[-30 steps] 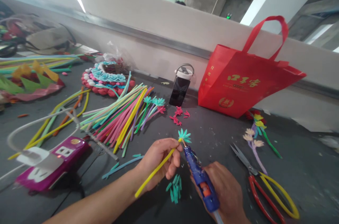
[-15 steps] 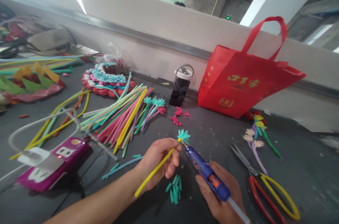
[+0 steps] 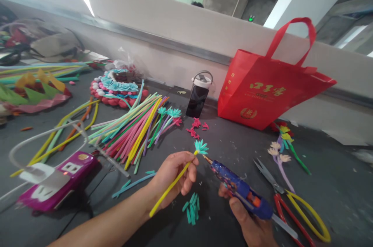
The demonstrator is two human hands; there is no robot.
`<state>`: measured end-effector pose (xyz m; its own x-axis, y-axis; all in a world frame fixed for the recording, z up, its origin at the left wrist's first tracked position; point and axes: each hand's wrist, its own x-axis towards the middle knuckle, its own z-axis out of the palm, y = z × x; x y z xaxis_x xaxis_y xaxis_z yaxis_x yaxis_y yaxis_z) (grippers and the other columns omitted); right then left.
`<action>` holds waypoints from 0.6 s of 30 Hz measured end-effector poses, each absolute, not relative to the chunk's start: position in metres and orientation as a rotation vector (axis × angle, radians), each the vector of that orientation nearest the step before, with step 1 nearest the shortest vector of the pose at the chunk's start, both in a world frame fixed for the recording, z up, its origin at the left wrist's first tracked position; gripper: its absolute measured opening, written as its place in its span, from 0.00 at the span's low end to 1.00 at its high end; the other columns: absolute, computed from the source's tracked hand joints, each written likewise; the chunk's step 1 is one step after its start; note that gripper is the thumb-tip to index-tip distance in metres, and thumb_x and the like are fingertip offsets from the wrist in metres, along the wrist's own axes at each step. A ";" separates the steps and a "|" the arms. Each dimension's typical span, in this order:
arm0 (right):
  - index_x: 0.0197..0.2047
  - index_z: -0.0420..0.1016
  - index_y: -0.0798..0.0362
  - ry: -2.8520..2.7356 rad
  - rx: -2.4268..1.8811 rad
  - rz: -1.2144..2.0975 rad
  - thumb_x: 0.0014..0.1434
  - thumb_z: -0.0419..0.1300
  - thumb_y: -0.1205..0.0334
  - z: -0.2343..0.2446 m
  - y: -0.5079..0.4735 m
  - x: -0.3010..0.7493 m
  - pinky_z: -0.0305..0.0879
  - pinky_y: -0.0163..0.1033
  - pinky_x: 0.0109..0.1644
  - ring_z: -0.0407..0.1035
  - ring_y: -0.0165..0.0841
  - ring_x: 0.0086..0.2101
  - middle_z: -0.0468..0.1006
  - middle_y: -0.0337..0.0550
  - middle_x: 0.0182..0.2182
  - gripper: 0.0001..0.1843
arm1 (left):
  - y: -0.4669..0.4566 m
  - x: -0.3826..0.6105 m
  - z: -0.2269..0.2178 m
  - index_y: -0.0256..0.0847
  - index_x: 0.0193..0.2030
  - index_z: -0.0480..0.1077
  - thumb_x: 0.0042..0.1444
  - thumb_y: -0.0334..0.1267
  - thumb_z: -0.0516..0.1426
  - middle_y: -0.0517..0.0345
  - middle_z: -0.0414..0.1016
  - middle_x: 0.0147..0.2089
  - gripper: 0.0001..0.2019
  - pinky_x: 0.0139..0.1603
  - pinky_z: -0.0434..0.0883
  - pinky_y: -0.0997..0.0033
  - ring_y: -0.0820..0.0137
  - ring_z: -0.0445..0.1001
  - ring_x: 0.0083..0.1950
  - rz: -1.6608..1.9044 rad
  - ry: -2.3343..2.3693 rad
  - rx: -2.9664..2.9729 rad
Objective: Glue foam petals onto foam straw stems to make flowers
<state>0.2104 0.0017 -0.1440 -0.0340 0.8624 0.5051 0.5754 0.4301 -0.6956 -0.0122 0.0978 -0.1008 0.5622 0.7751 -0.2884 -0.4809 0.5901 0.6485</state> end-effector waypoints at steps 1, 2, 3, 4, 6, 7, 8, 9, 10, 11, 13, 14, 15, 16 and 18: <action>0.46 0.74 0.52 -1.742 -1.241 0.365 0.62 0.59 0.57 -0.143 0.002 0.210 0.79 0.40 0.34 0.79 0.41 0.34 0.83 0.46 0.34 0.11 | 0.098 -0.012 -0.101 0.33 0.32 0.72 0.56 0.38 0.53 0.59 0.71 0.17 0.10 0.10 0.58 0.80 0.76 0.61 0.10 0.788 0.602 0.550; 0.46 0.74 0.53 -1.751 -1.240 0.319 0.62 0.59 0.56 -0.142 0.003 0.208 0.79 0.40 0.34 0.79 0.41 0.34 0.83 0.46 0.35 0.12 | 0.098 -0.012 -0.100 0.33 0.31 0.72 0.56 0.38 0.53 0.59 0.71 0.16 0.10 0.10 0.58 0.80 0.77 0.61 0.10 0.790 0.607 0.554; 0.46 0.73 0.53 -1.744 -1.252 0.252 0.62 0.59 0.56 -0.139 0.005 0.206 0.78 0.40 0.34 0.79 0.40 0.35 0.82 0.47 0.36 0.12 | 0.098 -0.012 -0.099 0.33 0.31 0.72 0.56 0.37 0.53 0.59 0.70 0.16 0.10 0.10 0.57 0.80 0.77 0.60 0.09 0.793 0.615 0.557; 0.47 0.72 0.53 -1.724 -1.269 0.180 0.62 0.59 0.56 -0.136 0.006 0.204 0.77 0.40 0.34 0.78 0.40 0.36 0.81 0.48 0.38 0.13 | 0.099 -0.012 -0.099 0.34 0.31 0.71 0.56 0.37 0.53 0.59 0.70 0.16 0.10 0.10 0.57 0.80 0.77 0.60 0.09 0.797 0.622 0.562; 0.48 0.70 0.53 -1.679 -1.300 0.066 0.60 0.61 0.57 -0.127 0.010 0.199 0.76 0.42 0.36 0.77 0.40 0.36 0.79 0.49 0.39 0.14 | 0.099 -0.011 -0.097 0.34 0.30 0.71 0.56 0.38 0.53 0.60 0.69 0.16 0.10 0.10 0.56 0.79 0.77 0.59 0.09 0.813 0.635 0.572; 0.47 0.69 0.53 -1.678 -1.317 0.031 0.60 0.61 0.58 -0.122 0.012 0.197 0.74 0.42 0.37 0.75 0.39 0.35 0.78 0.48 0.38 0.14 | 0.099 -0.011 -0.096 0.34 0.30 0.71 0.56 0.38 0.53 0.60 0.69 0.15 0.10 0.10 0.56 0.79 0.77 0.59 0.09 0.823 0.640 0.579; 0.46 0.68 0.53 -1.695 -1.333 0.006 0.59 0.62 0.59 -0.117 0.015 0.195 0.73 0.42 0.37 0.74 0.38 0.33 0.76 0.46 0.36 0.13 | 0.099 -0.011 -0.095 0.34 0.30 0.71 0.55 0.38 0.53 0.60 0.69 0.15 0.10 0.10 0.56 0.79 0.77 0.59 0.09 0.836 0.644 0.586; 0.43 0.67 0.52 -1.727 -1.350 -0.012 0.59 0.62 0.60 -0.112 0.017 0.193 0.71 0.41 0.36 0.72 0.36 0.32 0.74 0.44 0.34 0.11 | 0.099 -0.011 -0.094 0.34 0.30 0.71 0.55 0.38 0.54 0.61 0.69 0.16 0.10 0.10 0.56 0.79 0.77 0.59 0.09 0.849 0.649 0.593; 0.41 0.66 0.51 -1.764 -1.370 -0.031 0.59 0.62 0.60 -0.107 0.018 0.192 0.69 0.40 0.35 0.70 0.34 0.30 0.71 0.41 0.32 0.09 | 0.099 -0.012 -0.093 0.34 0.30 0.71 0.55 0.39 0.54 0.61 0.68 0.16 0.10 0.10 0.56 0.79 0.77 0.58 0.09 0.862 0.653 0.601; 0.38 0.65 0.51 -1.798 -1.388 -0.049 0.59 0.61 0.61 -0.103 0.020 0.191 0.67 0.39 0.34 0.68 0.33 0.29 0.69 0.39 0.30 0.08 | 0.099 -0.012 -0.093 0.34 0.30 0.71 0.55 0.39 0.54 0.61 0.68 0.16 0.10 0.10 0.56 0.79 0.77 0.58 0.10 0.873 0.657 0.609; 0.37 0.62 0.50 -1.849 -1.405 -0.072 0.60 0.59 0.61 -0.097 0.021 0.190 0.65 0.38 0.34 0.66 0.33 0.30 0.66 0.38 0.30 0.07 | 0.100 -0.013 -0.092 0.34 0.30 0.71 0.54 0.39 0.55 0.61 0.69 0.16 0.09 0.11 0.56 0.79 0.78 0.58 0.10 0.893 0.659 0.623; 0.37 0.62 0.50 -1.872 -1.407 -0.087 0.60 0.59 0.61 -0.096 0.021 0.190 0.64 0.38 0.35 0.65 0.33 0.31 0.66 0.39 0.30 0.07 | 0.100 -0.014 -0.092 0.34 0.31 0.71 0.54 0.39 0.55 0.61 0.69 0.16 0.09 0.11 0.56 0.79 0.78 0.59 0.10 0.901 0.660 0.627; 0.38 0.61 0.50 -1.895 -1.412 -0.115 0.60 0.58 0.61 -0.095 0.020 0.190 0.64 0.39 0.35 0.65 0.34 0.32 0.66 0.39 0.31 0.07 | 0.101 -0.014 -0.092 0.34 0.31 0.71 0.54 0.39 0.55 0.61 0.69 0.16 0.09 0.11 0.56 0.79 0.78 0.59 0.11 0.908 0.661 0.630; 0.38 0.61 0.51 -1.918 -1.426 -0.154 0.60 0.58 0.60 -0.094 0.019 0.190 0.63 0.40 0.36 0.64 0.36 0.33 0.66 0.40 0.32 0.08 | 0.102 -0.015 -0.092 0.34 0.31 0.71 0.53 0.38 0.55 0.61 0.69 0.16 0.09 0.11 0.56 0.79 0.77 0.60 0.11 0.917 0.663 0.633; 0.38 0.61 0.50 -1.966 -1.501 -0.244 0.58 0.60 0.59 -0.095 0.015 0.193 0.63 0.42 0.37 0.64 0.38 0.34 0.66 0.42 0.32 0.10 | 0.103 -0.016 -0.093 0.34 0.31 0.71 0.53 0.38 0.54 0.61 0.68 0.16 0.09 0.11 0.56 0.79 0.78 0.60 0.11 0.936 0.665 0.641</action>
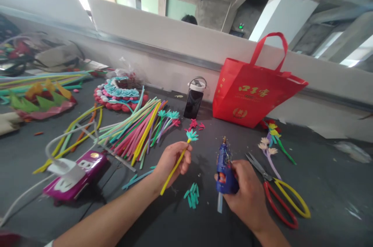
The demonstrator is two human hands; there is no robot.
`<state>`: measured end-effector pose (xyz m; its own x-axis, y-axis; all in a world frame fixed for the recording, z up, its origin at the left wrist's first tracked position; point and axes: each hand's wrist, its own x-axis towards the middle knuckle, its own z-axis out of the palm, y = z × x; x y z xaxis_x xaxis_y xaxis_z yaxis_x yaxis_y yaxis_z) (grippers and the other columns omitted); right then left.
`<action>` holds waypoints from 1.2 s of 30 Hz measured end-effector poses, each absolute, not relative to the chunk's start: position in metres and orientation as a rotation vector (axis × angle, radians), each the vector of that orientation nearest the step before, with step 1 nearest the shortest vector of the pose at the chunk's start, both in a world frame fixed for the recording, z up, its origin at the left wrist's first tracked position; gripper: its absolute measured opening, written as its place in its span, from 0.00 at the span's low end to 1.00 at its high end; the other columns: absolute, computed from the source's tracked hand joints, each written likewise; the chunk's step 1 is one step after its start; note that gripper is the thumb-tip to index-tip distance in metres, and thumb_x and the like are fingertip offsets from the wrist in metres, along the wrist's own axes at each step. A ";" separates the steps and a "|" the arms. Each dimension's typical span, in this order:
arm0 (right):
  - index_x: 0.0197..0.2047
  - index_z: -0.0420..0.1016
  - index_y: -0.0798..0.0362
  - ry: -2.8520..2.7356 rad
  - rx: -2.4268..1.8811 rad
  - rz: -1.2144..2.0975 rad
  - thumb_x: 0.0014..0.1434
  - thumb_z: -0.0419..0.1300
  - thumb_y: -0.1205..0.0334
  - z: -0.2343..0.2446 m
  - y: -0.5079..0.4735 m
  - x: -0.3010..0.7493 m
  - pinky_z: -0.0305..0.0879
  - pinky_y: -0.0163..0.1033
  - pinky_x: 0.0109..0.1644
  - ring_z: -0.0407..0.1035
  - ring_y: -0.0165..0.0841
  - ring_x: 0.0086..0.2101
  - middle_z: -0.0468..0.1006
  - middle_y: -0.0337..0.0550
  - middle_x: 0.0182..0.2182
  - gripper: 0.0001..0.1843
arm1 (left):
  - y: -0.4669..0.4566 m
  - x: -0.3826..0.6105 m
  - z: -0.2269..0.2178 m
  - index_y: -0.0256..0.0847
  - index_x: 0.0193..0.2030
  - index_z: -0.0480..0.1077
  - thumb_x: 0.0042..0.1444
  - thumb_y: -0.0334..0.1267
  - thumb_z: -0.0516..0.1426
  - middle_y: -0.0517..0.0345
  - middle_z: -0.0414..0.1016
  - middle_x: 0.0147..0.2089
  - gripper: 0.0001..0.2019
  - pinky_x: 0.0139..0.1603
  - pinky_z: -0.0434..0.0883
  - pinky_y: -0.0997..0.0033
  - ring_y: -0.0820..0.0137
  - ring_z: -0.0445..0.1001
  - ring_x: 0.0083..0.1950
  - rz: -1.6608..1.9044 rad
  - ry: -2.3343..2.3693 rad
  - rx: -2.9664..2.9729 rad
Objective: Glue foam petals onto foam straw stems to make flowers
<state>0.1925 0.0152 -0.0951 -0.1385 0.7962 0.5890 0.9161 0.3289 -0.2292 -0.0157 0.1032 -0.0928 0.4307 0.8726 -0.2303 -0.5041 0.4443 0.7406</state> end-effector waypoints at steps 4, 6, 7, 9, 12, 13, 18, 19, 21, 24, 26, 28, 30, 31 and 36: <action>0.36 0.61 0.49 -2.012 -1.790 -0.350 0.51 0.65 0.60 -0.105 0.004 0.205 0.64 0.46 0.40 0.64 0.44 0.38 0.68 0.44 0.33 0.15 | 0.106 -0.017 -0.093 0.35 0.31 0.70 0.54 0.38 0.54 0.62 0.69 0.17 0.08 0.12 0.56 0.79 0.78 0.60 0.12 0.982 0.630 0.647; 0.36 0.61 0.49 -2.004 -1.898 -0.306 0.49 0.66 0.62 -0.112 -0.001 0.214 0.64 0.47 0.40 0.65 0.45 0.38 0.68 0.44 0.33 0.16 | 0.106 -0.018 -0.093 0.34 0.31 0.70 0.54 0.38 0.54 0.62 0.69 0.17 0.08 0.13 0.57 0.79 0.78 0.61 0.12 0.998 0.608 0.650; 0.36 0.61 0.49 -1.992 -1.925 -0.264 0.48 0.66 0.63 -0.116 -0.004 0.218 0.64 0.47 0.41 0.65 0.44 0.37 0.68 0.44 0.33 0.17 | 0.106 -0.018 -0.093 0.34 0.32 0.70 0.54 0.38 0.54 0.62 0.69 0.17 0.08 0.13 0.57 0.79 0.78 0.60 0.12 1.001 0.602 0.655; 0.37 0.62 0.50 -1.962 -1.936 -0.169 0.50 0.66 0.62 -0.122 -0.007 0.223 0.65 0.46 0.41 0.66 0.43 0.37 0.68 0.43 0.33 0.16 | 0.105 -0.018 -0.092 0.34 0.32 0.70 0.54 0.38 0.54 0.62 0.69 0.17 0.08 0.13 0.57 0.78 0.78 0.61 0.13 1.000 0.598 0.668; 0.38 0.62 0.50 -1.925 -1.915 -0.052 0.52 0.64 0.61 -0.124 -0.008 0.222 0.65 0.45 0.42 0.67 0.41 0.37 0.69 0.43 0.34 0.14 | 0.104 -0.017 -0.091 0.35 0.32 0.70 0.54 0.38 0.54 0.62 0.68 0.17 0.08 0.13 0.56 0.78 0.78 0.61 0.12 1.001 0.601 0.686; 0.38 0.63 0.50 -1.918 -1.908 -0.027 0.52 0.63 0.61 -0.124 -0.008 0.220 0.65 0.45 0.42 0.67 0.41 0.37 0.69 0.43 0.34 0.13 | 0.104 -0.017 -0.091 0.35 0.32 0.70 0.54 0.38 0.54 0.63 0.68 0.17 0.08 0.13 0.56 0.78 0.78 0.60 0.12 1.005 0.602 0.692; 0.38 0.65 0.51 -1.963 -1.903 0.042 0.53 0.62 0.63 -0.125 -0.009 0.212 0.65 0.45 0.43 0.68 0.41 0.37 0.70 0.43 0.34 0.10 | 0.105 -0.018 -0.092 0.35 0.32 0.69 0.54 0.39 0.54 0.63 0.68 0.17 0.08 0.14 0.56 0.77 0.77 0.61 0.12 1.019 0.589 0.740; 0.38 0.65 0.51 -1.985 -1.907 0.050 0.54 0.61 0.63 -0.127 -0.010 0.213 0.65 0.46 0.43 0.68 0.41 0.37 0.70 0.43 0.33 0.09 | 0.105 -0.018 -0.092 0.35 0.33 0.69 0.54 0.39 0.54 0.63 0.68 0.17 0.08 0.14 0.56 0.77 0.77 0.61 0.12 1.021 0.585 0.752; 0.39 0.66 0.52 -2.021 -1.908 0.037 0.55 0.61 0.61 -0.129 -0.013 0.214 0.66 0.47 0.43 0.68 0.41 0.36 0.70 0.44 0.33 0.09 | 0.105 -0.018 -0.093 0.36 0.33 0.69 0.55 0.39 0.54 0.63 0.69 0.17 0.08 0.14 0.56 0.78 0.78 0.61 0.13 1.028 0.580 0.770; 0.46 0.68 0.53 -2.038 -1.859 -0.099 0.55 0.62 0.59 -0.124 -0.019 0.211 0.65 0.50 0.45 0.68 0.44 0.40 0.71 0.49 0.38 0.15 | 0.103 -0.017 -0.092 0.36 0.32 0.69 0.54 0.40 0.55 0.62 0.69 0.17 0.09 0.14 0.56 0.78 0.77 0.61 0.13 1.018 0.589 0.788; 0.50 0.68 0.53 -2.024 -1.767 -0.204 0.56 0.62 0.59 -0.115 -0.022 0.201 0.63 0.51 0.49 0.66 0.46 0.44 0.70 0.51 0.44 0.19 | 0.101 -0.015 -0.092 0.36 0.32 0.69 0.54 0.40 0.55 0.62 0.69 0.17 0.09 0.14 0.56 0.78 0.77 0.61 0.12 0.997 0.599 0.800; 0.52 0.69 0.52 -2.049 -1.624 -0.204 0.59 0.59 0.62 -0.105 -0.021 0.184 0.62 0.50 0.51 0.65 0.43 0.46 0.69 0.51 0.46 0.17 | 0.100 -0.014 -0.091 0.36 0.32 0.69 0.53 0.40 0.55 0.62 0.70 0.17 0.08 0.14 0.55 0.78 0.77 0.61 0.12 0.977 0.607 0.813; 0.49 0.71 0.50 -2.165 -1.484 -0.094 0.62 0.57 0.66 -0.097 -0.015 0.165 0.61 0.46 0.50 0.65 0.39 0.44 0.71 0.47 0.44 0.12 | 0.098 -0.014 -0.090 0.36 0.32 0.69 0.53 0.40 0.55 0.62 0.69 0.17 0.08 0.14 0.55 0.78 0.77 0.61 0.12 0.962 0.612 0.825; 0.47 0.73 0.49 -2.236 -1.442 -0.037 0.62 0.57 0.67 -0.094 -0.011 0.156 0.60 0.45 0.49 0.65 0.38 0.43 0.72 0.45 0.42 0.10 | 0.098 -0.014 -0.091 0.37 0.32 0.69 0.53 0.41 0.55 0.62 0.69 0.17 0.08 0.13 0.55 0.78 0.77 0.61 0.12 0.958 0.613 0.828; 0.40 0.77 0.49 -2.601 -1.400 0.043 0.61 0.59 0.66 -0.088 0.015 0.130 0.57 0.43 0.43 0.64 0.38 0.41 0.75 0.43 0.36 0.06 | 0.100 -0.014 -0.093 0.37 0.32 0.69 0.53 0.41 0.55 0.62 0.69 0.17 0.09 0.13 0.54 0.77 0.77 0.61 0.12 0.962 0.606 0.828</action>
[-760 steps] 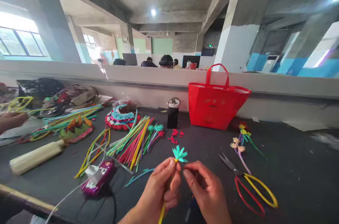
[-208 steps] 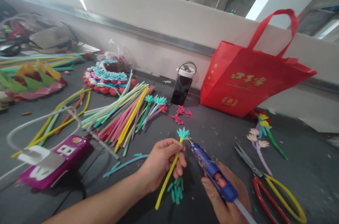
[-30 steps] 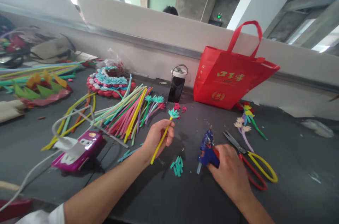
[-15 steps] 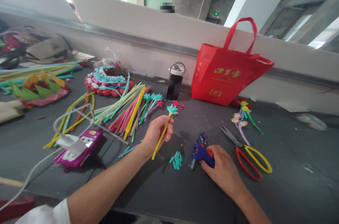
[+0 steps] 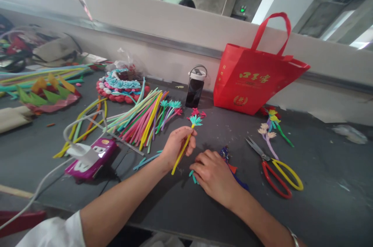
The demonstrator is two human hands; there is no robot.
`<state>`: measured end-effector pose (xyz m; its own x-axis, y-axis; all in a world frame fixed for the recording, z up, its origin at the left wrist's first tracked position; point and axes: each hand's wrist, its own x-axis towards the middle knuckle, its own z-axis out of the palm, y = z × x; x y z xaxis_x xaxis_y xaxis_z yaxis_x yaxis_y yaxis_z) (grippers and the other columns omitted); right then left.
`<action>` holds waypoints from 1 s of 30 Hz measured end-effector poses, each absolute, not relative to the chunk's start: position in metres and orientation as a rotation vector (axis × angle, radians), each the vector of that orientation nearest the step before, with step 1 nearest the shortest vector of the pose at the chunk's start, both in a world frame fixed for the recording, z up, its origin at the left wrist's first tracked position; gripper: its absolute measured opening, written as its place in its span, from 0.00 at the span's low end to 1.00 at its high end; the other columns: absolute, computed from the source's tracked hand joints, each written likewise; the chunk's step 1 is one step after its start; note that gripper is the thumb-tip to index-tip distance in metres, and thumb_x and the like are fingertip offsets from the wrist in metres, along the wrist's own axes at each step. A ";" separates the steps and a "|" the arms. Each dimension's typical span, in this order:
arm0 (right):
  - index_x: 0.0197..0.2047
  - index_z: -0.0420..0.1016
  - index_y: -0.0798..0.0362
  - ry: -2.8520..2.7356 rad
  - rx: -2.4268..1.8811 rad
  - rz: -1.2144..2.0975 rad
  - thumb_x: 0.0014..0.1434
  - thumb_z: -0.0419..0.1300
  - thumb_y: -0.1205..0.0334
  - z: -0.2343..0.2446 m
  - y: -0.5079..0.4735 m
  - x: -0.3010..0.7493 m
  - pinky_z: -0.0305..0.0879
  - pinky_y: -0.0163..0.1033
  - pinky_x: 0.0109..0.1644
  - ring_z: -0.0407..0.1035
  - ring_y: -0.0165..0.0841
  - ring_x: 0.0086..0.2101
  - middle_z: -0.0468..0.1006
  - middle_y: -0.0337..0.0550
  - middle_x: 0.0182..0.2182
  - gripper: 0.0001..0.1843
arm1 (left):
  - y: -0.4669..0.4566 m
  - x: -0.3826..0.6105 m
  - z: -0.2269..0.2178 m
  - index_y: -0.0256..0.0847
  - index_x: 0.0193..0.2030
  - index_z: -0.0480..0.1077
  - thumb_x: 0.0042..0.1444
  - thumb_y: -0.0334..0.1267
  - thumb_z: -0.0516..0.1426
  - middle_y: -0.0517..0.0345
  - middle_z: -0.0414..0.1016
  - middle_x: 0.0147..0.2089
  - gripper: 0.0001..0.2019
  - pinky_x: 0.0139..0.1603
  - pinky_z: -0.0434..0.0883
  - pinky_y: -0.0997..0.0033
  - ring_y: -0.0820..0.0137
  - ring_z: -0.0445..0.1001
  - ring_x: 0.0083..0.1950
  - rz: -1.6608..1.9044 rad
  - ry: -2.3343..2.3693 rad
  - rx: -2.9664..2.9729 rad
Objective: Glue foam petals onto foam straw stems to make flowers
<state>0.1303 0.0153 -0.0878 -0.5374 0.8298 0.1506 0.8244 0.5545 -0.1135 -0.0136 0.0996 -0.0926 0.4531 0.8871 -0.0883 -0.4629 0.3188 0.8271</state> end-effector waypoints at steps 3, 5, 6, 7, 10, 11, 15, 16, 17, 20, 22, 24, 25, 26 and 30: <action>0.37 0.77 0.50 -2.749 -1.381 0.001 0.61 0.59 0.67 -0.085 0.024 0.126 0.56 0.43 0.42 0.65 0.39 0.40 0.75 0.44 0.34 0.05 | 0.100 -0.013 -0.093 0.37 0.32 0.69 0.54 0.41 0.55 0.62 0.69 0.17 0.08 0.13 0.54 0.77 0.77 0.61 0.13 0.955 0.608 0.827; 0.34 0.76 0.52 -2.790 -1.361 -0.003 0.59 0.59 0.67 -0.085 0.026 0.124 0.56 0.43 0.42 0.65 0.39 0.39 0.75 0.44 0.33 0.04 | 0.099 -0.013 -0.092 0.37 0.32 0.69 0.54 0.40 0.55 0.61 0.70 0.18 0.08 0.14 0.55 0.78 0.77 0.62 0.13 0.948 0.611 0.826; 0.32 0.75 0.52 -2.785 -1.356 0.016 0.58 0.60 0.67 -0.085 0.026 0.123 0.57 0.43 0.42 0.65 0.38 0.39 0.75 0.44 0.32 0.04 | 0.099 -0.013 -0.092 0.37 0.32 0.69 0.54 0.40 0.55 0.61 0.70 0.18 0.08 0.14 0.55 0.78 0.77 0.62 0.13 0.948 0.612 0.827; 0.31 0.75 0.53 -2.752 -1.357 0.056 0.57 0.60 0.68 -0.086 0.026 0.124 0.58 0.43 0.42 0.66 0.38 0.38 0.75 0.44 0.31 0.04 | 0.099 -0.013 -0.091 0.37 0.31 0.69 0.54 0.40 0.55 0.61 0.70 0.18 0.08 0.14 0.55 0.78 0.77 0.62 0.13 0.949 0.613 0.827; 0.30 0.74 0.52 -2.456 -1.379 0.340 0.54 0.59 0.71 -0.088 0.028 0.128 0.61 0.40 0.43 0.67 0.35 0.38 0.74 0.41 0.32 0.06 | 0.099 -0.014 -0.091 0.37 0.31 0.69 0.54 0.40 0.55 0.62 0.70 0.18 0.08 0.14 0.55 0.78 0.77 0.62 0.13 0.949 0.622 0.819; 0.31 0.74 0.52 -2.315 -1.378 0.476 0.54 0.58 0.72 -0.088 0.030 0.131 0.62 0.38 0.42 0.67 0.33 0.36 0.74 0.40 0.31 0.06 | 0.099 -0.014 -0.091 0.37 0.31 0.69 0.53 0.41 0.55 0.62 0.70 0.18 0.08 0.14 0.56 0.78 0.77 0.62 0.13 0.945 0.624 0.814; 0.32 0.73 0.52 -1.793 -1.336 0.984 0.54 0.58 0.67 -0.085 0.034 0.142 0.62 0.32 0.31 0.65 0.27 0.27 0.72 0.34 0.26 0.03 | 0.100 -0.014 -0.093 0.37 0.32 0.69 0.53 0.41 0.55 0.61 0.69 0.18 0.09 0.14 0.56 0.78 0.76 0.62 0.13 0.922 0.639 0.812; 0.31 0.73 0.52 -1.695 -1.312 1.064 0.54 0.59 0.66 -0.084 0.035 0.143 0.62 0.31 0.30 0.64 0.27 0.26 0.71 0.34 0.25 0.02 | 0.100 -0.013 -0.093 0.37 0.32 0.69 0.53 0.41 0.55 0.61 0.69 0.18 0.09 0.14 0.57 0.77 0.76 0.62 0.13 0.917 0.642 0.811; 0.31 0.72 0.52 -1.609 -1.280 1.127 0.53 0.59 0.64 -0.083 0.036 0.144 0.62 0.31 0.30 0.65 0.27 0.26 0.71 0.34 0.24 0.02 | 0.100 -0.013 -0.094 0.37 0.32 0.69 0.53 0.41 0.55 0.61 0.69 0.18 0.09 0.14 0.57 0.77 0.76 0.62 0.13 0.910 0.643 0.808; 0.30 0.70 0.52 -1.427 -1.174 1.220 0.52 0.62 0.63 -0.080 0.035 0.146 0.66 0.33 0.34 0.69 0.28 0.29 0.74 0.35 0.27 0.04 | 0.099 -0.013 -0.095 0.36 0.33 0.69 0.54 0.41 0.55 0.61 0.70 0.18 0.09 0.14 0.57 0.78 0.76 0.63 0.13 0.892 0.644 0.797; 0.31 0.70 0.52 -1.376 -1.137 1.206 0.52 0.63 0.63 -0.078 0.035 0.149 0.67 0.33 0.36 0.71 0.29 0.30 0.76 0.36 0.28 0.05 | 0.098 -0.013 -0.095 0.36 0.33 0.70 0.54 0.40 0.54 0.60 0.70 0.18 0.09 0.13 0.58 0.78 0.76 0.63 0.14 0.882 0.650 0.788; 0.36 0.73 0.52 -1.372 -1.136 1.140 0.54 0.62 0.62 -0.076 0.035 0.154 0.67 0.32 0.32 0.70 0.28 0.29 0.76 0.37 0.30 0.05 | 0.097 -0.012 -0.094 0.36 0.32 0.70 0.54 0.40 0.54 0.59 0.70 0.18 0.09 0.13 0.58 0.78 0.75 0.63 0.14 0.869 0.646 0.778; 0.40 0.75 0.51 -1.381 -1.147 1.089 0.55 0.62 0.62 -0.075 0.036 0.157 0.66 0.32 0.30 0.69 0.27 0.28 0.76 0.38 0.30 0.08 | 0.096 -0.011 -0.094 0.36 0.32 0.70 0.54 0.39 0.55 0.59 0.70 0.18 0.08 0.13 0.58 0.78 0.75 0.63 0.13 0.857 0.642 0.771; 0.43 0.76 0.51 -1.393 -1.166 1.025 0.57 0.61 0.61 -0.074 0.037 0.161 0.65 0.31 0.29 0.68 0.27 0.27 0.77 0.38 0.31 0.10 | 0.094 -0.010 -0.093 0.36 0.32 0.70 0.53 0.39 0.55 0.59 0.70 0.18 0.08 0.12 0.58 0.79 0.75 0.63 0.13 0.843 0.638 0.762; 0.39 0.80 0.50 -1.369 -1.273 0.726 0.57 0.62 0.60 -0.071 0.040 0.171 0.68 0.33 0.30 0.69 0.28 0.25 0.79 0.39 0.30 0.07 | 0.089 -0.008 -0.089 0.36 0.31 0.70 0.53 0.38 0.55 0.58 0.70 0.18 0.08 0.12 0.57 0.79 0.75 0.63 0.13 0.794 0.649 0.726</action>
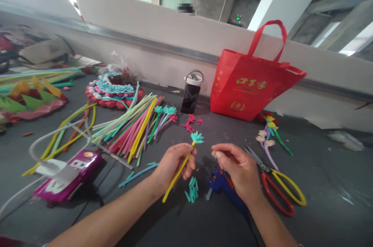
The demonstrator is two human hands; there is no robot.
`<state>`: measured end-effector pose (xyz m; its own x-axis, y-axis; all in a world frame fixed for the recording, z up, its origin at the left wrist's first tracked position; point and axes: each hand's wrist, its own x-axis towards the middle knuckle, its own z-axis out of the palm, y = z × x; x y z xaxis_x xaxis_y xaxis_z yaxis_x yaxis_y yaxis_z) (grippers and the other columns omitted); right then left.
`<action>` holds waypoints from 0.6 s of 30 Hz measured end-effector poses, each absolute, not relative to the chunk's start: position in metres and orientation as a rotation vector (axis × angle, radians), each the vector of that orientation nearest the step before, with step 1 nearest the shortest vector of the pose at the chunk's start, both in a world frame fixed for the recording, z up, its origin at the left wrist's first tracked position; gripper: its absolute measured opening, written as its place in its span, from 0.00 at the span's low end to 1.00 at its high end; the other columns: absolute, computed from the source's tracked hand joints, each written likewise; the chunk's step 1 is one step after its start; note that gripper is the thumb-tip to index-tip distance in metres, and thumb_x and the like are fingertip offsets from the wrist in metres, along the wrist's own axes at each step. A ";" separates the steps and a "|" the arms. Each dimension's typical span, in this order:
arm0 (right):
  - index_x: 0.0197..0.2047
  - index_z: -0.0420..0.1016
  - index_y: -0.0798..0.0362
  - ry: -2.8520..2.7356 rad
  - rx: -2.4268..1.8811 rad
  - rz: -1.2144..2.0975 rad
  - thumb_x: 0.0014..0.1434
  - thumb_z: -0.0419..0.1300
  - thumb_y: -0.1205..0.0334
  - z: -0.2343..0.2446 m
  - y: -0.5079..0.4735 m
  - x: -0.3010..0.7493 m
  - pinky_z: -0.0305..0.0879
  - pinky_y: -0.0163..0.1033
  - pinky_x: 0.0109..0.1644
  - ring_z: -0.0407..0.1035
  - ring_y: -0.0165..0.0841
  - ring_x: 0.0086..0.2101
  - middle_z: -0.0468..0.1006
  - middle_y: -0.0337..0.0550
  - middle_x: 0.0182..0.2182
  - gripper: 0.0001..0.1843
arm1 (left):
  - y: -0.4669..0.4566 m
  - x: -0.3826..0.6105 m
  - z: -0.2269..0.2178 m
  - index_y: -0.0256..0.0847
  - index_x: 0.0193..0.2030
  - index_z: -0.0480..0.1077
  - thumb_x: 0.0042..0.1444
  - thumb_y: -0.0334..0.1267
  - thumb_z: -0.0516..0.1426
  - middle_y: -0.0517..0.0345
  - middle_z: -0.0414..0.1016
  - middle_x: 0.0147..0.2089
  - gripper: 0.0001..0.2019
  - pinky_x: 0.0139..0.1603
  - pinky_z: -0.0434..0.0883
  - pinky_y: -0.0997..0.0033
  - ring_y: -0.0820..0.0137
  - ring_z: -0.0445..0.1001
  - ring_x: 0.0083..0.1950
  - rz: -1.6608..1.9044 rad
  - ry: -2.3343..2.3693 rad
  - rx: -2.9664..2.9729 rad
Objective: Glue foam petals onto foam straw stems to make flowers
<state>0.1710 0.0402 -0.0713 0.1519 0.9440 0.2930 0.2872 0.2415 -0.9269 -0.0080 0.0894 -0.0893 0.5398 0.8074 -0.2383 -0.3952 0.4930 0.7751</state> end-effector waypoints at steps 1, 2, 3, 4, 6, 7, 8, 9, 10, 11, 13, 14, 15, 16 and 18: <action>0.38 0.80 0.50 -1.342 -1.294 0.685 0.57 0.63 0.59 -0.072 0.041 0.172 0.69 0.34 0.30 0.70 0.29 0.25 0.80 0.40 0.30 0.07 | 0.088 -0.008 -0.088 0.36 0.30 0.70 0.53 0.38 0.55 0.58 0.70 0.18 0.08 0.12 0.57 0.79 0.75 0.63 0.12 0.787 0.652 0.721; 0.38 0.80 0.50 -1.321 -1.310 0.660 0.57 0.63 0.59 -0.072 0.041 0.173 0.70 0.35 0.31 0.71 0.29 0.26 0.81 0.40 0.30 0.07 | 0.087 -0.007 -0.087 0.36 0.30 0.70 0.53 0.38 0.55 0.58 0.70 0.17 0.08 0.12 0.56 0.79 0.76 0.63 0.12 0.779 0.654 0.716; 0.38 0.79 0.49 -1.319 -1.325 0.641 0.57 0.64 0.58 -0.073 0.042 0.174 0.70 0.36 0.32 0.72 0.30 0.27 0.81 0.40 0.31 0.07 | 0.087 -0.007 -0.087 0.36 0.30 0.70 0.54 0.38 0.54 0.58 0.70 0.17 0.08 0.12 0.56 0.79 0.76 0.62 0.12 0.770 0.651 0.712; 0.38 0.80 0.49 -1.344 -1.337 0.620 0.57 0.64 0.58 -0.074 0.042 0.174 0.71 0.36 0.34 0.72 0.31 0.29 0.81 0.41 0.32 0.06 | 0.086 -0.007 -0.087 0.35 0.30 0.70 0.54 0.38 0.54 0.58 0.70 0.17 0.08 0.11 0.56 0.79 0.76 0.62 0.11 0.759 0.646 0.711; 0.37 0.80 0.48 -1.439 -1.347 0.546 0.58 0.63 0.58 -0.074 0.041 0.173 0.70 0.38 0.38 0.73 0.33 0.33 0.81 0.41 0.35 0.05 | 0.085 -0.006 -0.087 0.35 0.30 0.70 0.54 0.37 0.55 0.58 0.70 0.17 0.08 0.11 0.57 0.79 0.76 0.63 0.11 0.735 0.633 0.714; 0.36 0.80 0.47 -1.489 -1.348 0.498 0.58 0.63 0.58 -0.074 0.041 0.172 0.70 0.39 0.40 0.72 0.34 0.35 0.80 0.40 0.36 0.05 | 0.085 -0.006 -0.088 0.35 0.30 0.70 0.54 0.38 0.55 0.57 0.71 0.17 0.08 0.11 0.57 0.79 0.76 0.63 0.11 0.723 0.629 0.718; 0.36 0.80 0.47 -1.529 -1.349 0.451 0.59 0.63 0.58 -0.074 0.040 0.171 0.69 0.40 0.41 0.72 0.34 0.36 0.79 0.40 0.36 0.04 | 0.085 -0.006 -0.089 0.35 0.31 0.70 0.54 0.38 0.55 0.57 0.71 0.17 0.08 0.12 0.57 0.79 0.75 0.63 0.12 0.713 0.627 0.723; 0.35 0.79 0.47 -1.552 -1.357 0.407 0.59 0.63 0.59 -0.074 0.040 0.170 0.69 0.41 0.42 0.72 0.34 0.37 0.78 0.40 0.37 0.04 | 0.085 -0.006 -0.090 0.35 0.31 0.70 0.54 0.38 0.55 0.57 0.71 0.17 0.08 0.12 0.58 0.79 0.75 0.63 0.12 0.704 0.628 0.728; 0.35 0.79 0.46 -1.563 -1.369 0.369 0.59 0.63 0.59 -0.074 0.039 0.169 0.68 0.41 0.44 0.71 0.34 0.38 0.77 0.39 0.37 0.03 | 0.085 -0.005 -0.090 0.35 0.31 0.70 0.54 0.38 0.55 0.57 0.71 0.17 0.08 0.11 0.58 0.79 0.75 0.63 0.12 0.697 0.631 0.733; 0.35 0.79 0.46 -1.565 -1.384 0.335 0.59 0.63 0.59 -0.074 0.039 0.168 0.68 0.41 0.45 0.71 0.34 0.38 0.76 0.39 0.37 0.03 | 0.084 -0.005 -0.090 0.35 0.31 0.70 0.54 0.39 0.56 0.57 0.71 0.17 0.08 0.11 0.58 0.79 0.75 0.64 0.12 0.691 0.635 0.738; 0.35 0.78 0.46 -1.581 -1.401 0.276 0.58 0.63 0.60 -0.074 0.039 0.167 0.66 0.41 0.46 0.70 0.34 0.39 0.75 0.38 0.37 0.02 | 0.083 -0.004 -0.090 0.35 0.31 0.70 0.54 0.39 0.56 0.57 0.71 0.17 0.08 0.11 0.58 0.80 0.75 0.63 0.11 0.681 0.648 0.745; 0.35 0.78 0.46 -1.595 -1.401 0.245 0.59 0.63 0.61 -0.074 0.040 0.166 0.65 0.41 0.46 0.69 0.35 0.40 0.75 0.39 0.37 0.02 | 0.082 -0.003 -0.089 0.35 0.30 0.70 0.53 0.39 0.57 0.57 0.71 0.17 0.08 0.11 0.58 0.80 0.76 0.63 0.11 0.677 0.653 0.746; 0.35 0.78 0.46 -1.610 -1.399 0.212 0.59 0.63 0.61 -0.074 0.040 0.166 0.65 0.41 0.46 0.69 0.35 0.40 0.75 0.39 0.37 0.02 | 0.081 -0.003 -0.088 0.35 0.30 0.70 0.53 0.39 0.57 0.56 0.71 0.16 0.08 0.11 0.58 0.80 0.76 0.63 0.11 0.674 0.658 0.745; 0.35 0.78 0.46 -1.626 -1.396 0.180 0.59 0.62 0.61 -0.075 0.040 0.166 0.64 0.42 0.46 0.69 0.36 0.41 0.74 0.39 0.36 0.02 | 0.081 -0.002 -0.087 0.35 0.30 0.70 0.53 0.39 0.57 0.56 0.71 0.16 0.08 0.11 0.58 0.80 0.76 0.63 0.11 0.672 0.661 0.742; 0.35 0.77 0.47 -1.648 -1.397 0.134 0.60 0.61 0.60 -0.075 0.041 0.165 0.64 0.42 0.47 0.68 0.36 0.42 0.74 0.41 0.36 0.03 | 0.080 -0.002 -0.087 0.35 0.30 0.70 0.52 0.40 0.57 0.56 0.71 0.16 0.08 0.11 0.58 0.81 0.76 0.63 0.11 0.670 0.662 0.739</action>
